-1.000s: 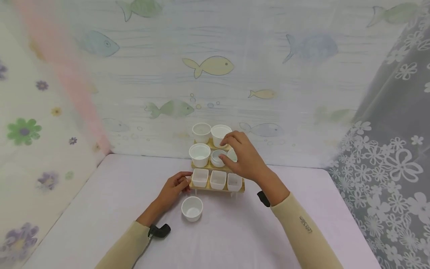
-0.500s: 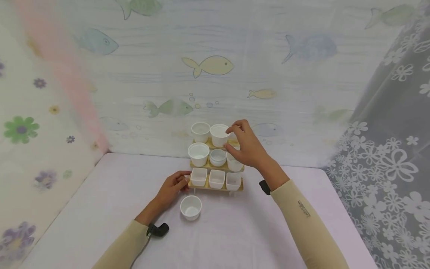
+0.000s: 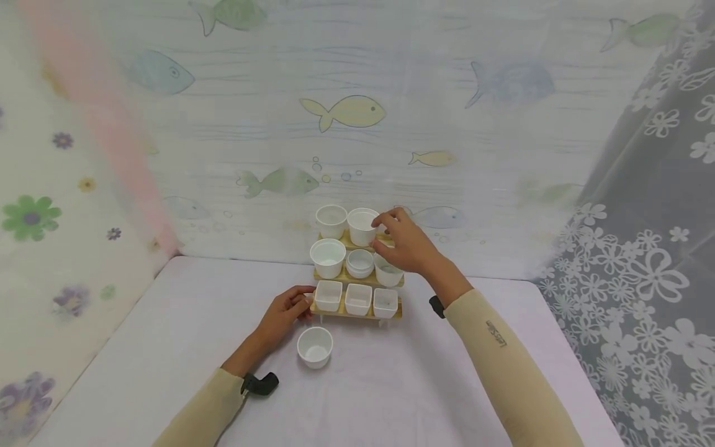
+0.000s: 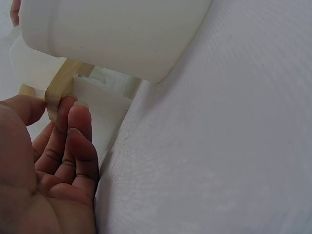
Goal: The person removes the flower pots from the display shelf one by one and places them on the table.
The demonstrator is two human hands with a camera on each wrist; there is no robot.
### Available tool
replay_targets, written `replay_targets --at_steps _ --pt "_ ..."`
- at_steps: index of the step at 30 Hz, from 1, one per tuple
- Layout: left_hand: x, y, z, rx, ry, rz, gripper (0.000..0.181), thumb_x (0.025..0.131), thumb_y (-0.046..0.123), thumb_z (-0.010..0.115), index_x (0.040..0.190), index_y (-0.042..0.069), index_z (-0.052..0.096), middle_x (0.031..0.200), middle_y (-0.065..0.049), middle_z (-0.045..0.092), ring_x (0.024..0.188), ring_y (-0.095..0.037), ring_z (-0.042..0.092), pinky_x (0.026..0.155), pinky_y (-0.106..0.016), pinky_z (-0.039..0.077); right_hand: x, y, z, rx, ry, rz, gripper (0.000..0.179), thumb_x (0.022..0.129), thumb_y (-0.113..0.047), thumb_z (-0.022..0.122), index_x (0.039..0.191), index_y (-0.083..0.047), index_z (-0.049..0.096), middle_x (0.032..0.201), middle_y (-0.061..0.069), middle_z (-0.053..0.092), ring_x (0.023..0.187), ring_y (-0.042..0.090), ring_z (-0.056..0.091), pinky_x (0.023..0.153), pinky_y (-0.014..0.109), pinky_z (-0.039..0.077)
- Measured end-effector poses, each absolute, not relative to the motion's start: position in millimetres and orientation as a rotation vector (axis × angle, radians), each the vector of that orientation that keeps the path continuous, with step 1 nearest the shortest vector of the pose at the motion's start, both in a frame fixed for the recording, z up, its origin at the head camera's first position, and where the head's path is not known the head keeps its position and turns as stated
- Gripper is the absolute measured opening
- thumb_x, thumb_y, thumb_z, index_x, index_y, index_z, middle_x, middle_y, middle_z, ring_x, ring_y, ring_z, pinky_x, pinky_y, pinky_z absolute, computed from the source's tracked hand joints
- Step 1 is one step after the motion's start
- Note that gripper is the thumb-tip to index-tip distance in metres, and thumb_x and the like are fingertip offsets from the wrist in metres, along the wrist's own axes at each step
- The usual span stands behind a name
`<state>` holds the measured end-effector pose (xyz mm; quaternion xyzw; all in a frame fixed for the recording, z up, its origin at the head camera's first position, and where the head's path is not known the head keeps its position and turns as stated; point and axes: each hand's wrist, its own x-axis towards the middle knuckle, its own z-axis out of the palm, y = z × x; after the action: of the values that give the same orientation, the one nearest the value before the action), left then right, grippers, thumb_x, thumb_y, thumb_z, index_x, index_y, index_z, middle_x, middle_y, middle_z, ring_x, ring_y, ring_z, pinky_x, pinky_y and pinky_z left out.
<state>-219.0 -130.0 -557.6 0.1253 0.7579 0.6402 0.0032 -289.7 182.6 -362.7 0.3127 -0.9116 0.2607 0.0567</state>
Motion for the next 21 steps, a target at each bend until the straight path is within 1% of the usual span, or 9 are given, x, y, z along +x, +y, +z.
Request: replay_targets --at_steps 3,5,8,12,14,21 --pt "-219 -130 -558 0.391 2.377 2.011 0.030 0.110 0.021 0.061 0.139 0.013 0.064 0.092 -0.010 0.071 0.085 -0.022 0.069 0.079 -0.029 0.058 -292 181 -363 0.957 -2.779 0.775 0.039 0.103 -0.023 0.070 0.136 -0.006 0.060 0.140 0.018 0.053 0.123 0.039 0.065 0.106 0.054 0.052" --pt "-219 -131 -558 0.397 2.373 2.014 0.030 0.110 0.020 0.061 0.139 0.012 0.064 0.091 -0.010 0.071 0.085 -0.021 0.069 0.078 -0.029 0.058 -294 179 -363 0.957 -2.784 0.769 0.037 0.103 -0.024 0.070 0.134 -0.005 0.062 0.138 0.018 0.055 0.122 0.039 0.066 0.104 0.053 0.053" --pt "-219 -131 -558 0.403 2.377 2.017 0.030 0.110 0.019 0.060 0.139 0.011 0.064 0.091 -0.010 0.071 0.084 -0.021 0.070 0.078 -0.029 0.058 -297 176 -363 0.947 -2.789 0.748 0.031 0.104 -0.024 0.068 0.127 -0.004 0.065 0.136 0.018 0.057 0.120 0.039 0.067 0.102 0.052 0.054" --pt "-219 -132 -558 0.405 2.372 2.022 0.030 0.110 0.019 0.060 0.139 0.011 0.064 0.092 -0.009 0.071 0.084 -0.021 0.070 0.077 -0.029 0.058 -303 172 -363 0.915 -2.800 0.719 0.024 0.104 -0.025 0.067 0.115 -0.003 0.069 0.127 0.017 0.063 0.116 0.036 0.067 0.099 0.050 0.055" --pt "-219 -132 -559 0.408 2.364 2.026 0.030 0.110 0.019 0.060 0.139 0.011 0.064 0.093 -0.009 0.071 0.084 -0.021 0.070 0.077 -0.029 0.058 -304 171 -364 0.898 -2.799 0.711 0.024 0.105 -0.026 0.068 0.112 -0.003 0.070 0.124 0.016 0.065 0.114 0.035 0.068 0.098 0.049 0.056" --pt "-218 -131 -559 0.432 2.349 2.038 0.031 0.110 0.019 0.060 0.139 0.010 0.063 0.094 -0.010 0.071 0.085 -0.021 0.070 0.077 -0.029 0.059 -303 168 -364 0.838 -2.761 0.754 0.025 0.104 -0.027 0.071 0.108 -0.003 0.071 0.122 0.016 0.066 0.111 0.035 0.071 0.095 0.047 0.059"
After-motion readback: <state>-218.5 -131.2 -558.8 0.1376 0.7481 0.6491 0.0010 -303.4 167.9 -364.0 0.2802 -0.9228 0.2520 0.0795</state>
